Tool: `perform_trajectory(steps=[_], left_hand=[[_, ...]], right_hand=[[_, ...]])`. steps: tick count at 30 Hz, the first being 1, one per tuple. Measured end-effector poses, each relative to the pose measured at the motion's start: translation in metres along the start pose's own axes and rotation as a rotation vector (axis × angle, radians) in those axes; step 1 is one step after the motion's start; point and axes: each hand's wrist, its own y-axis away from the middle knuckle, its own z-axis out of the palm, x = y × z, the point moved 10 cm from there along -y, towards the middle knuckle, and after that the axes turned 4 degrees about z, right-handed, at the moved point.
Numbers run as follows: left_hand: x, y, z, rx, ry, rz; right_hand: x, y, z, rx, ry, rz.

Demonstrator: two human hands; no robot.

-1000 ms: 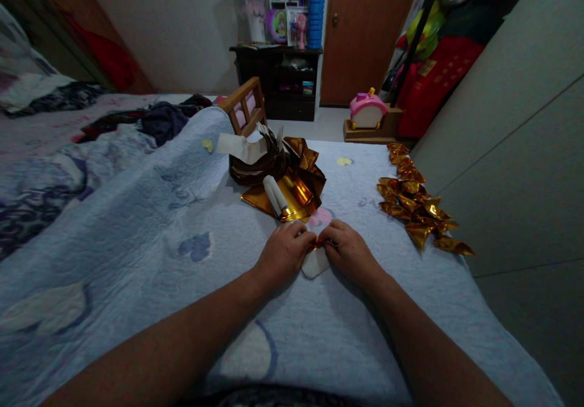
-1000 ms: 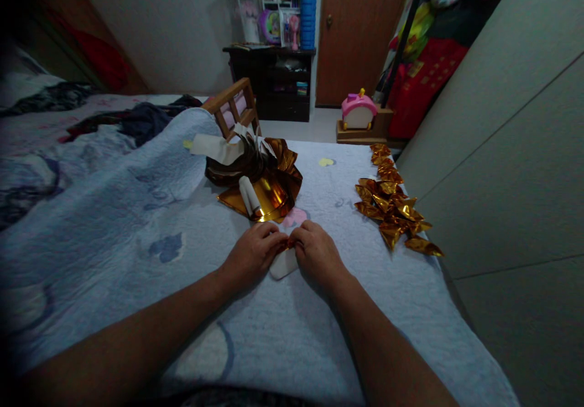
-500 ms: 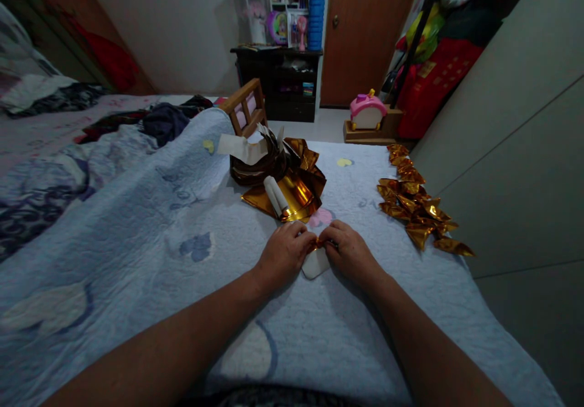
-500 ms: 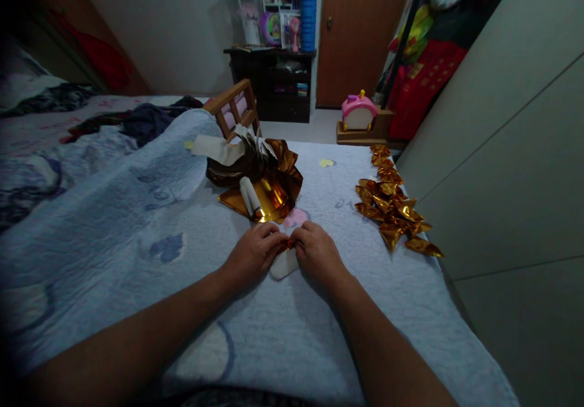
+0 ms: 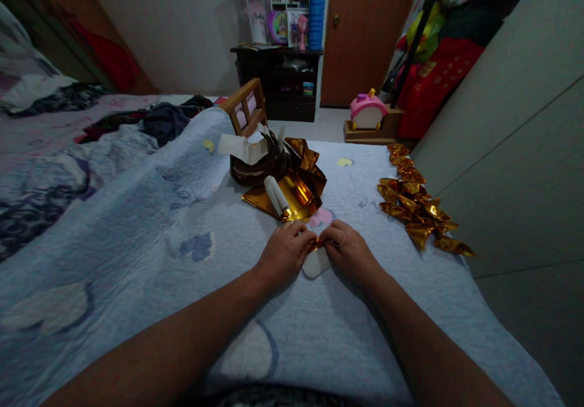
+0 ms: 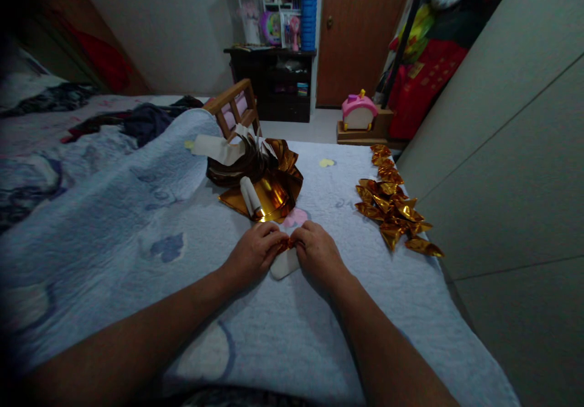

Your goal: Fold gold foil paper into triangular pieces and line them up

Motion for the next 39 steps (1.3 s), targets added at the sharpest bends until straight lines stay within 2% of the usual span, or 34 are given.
perform_trajectory(steps=[9, 27, 39], left_hand=[[-0.0022, -0.0004, -0.0017, 0.012, 0.016, -0.039], [0.0045, 0.0017, -0.0056, 0.092, -0.016, 0.072], [0.0036, 0.0010, -0.0022, 0.069, -0.071, 0.062]], right_hand=[[-0.0006, 0.0000, -0.0003, 0.019, 0.002, -0.015], [0.0000, 0.0000, -0.0054, 0.089, -0.026, -0.007], [0.0047, -0.0011, -0.0051, 0.130, 0.008, 0.044]])
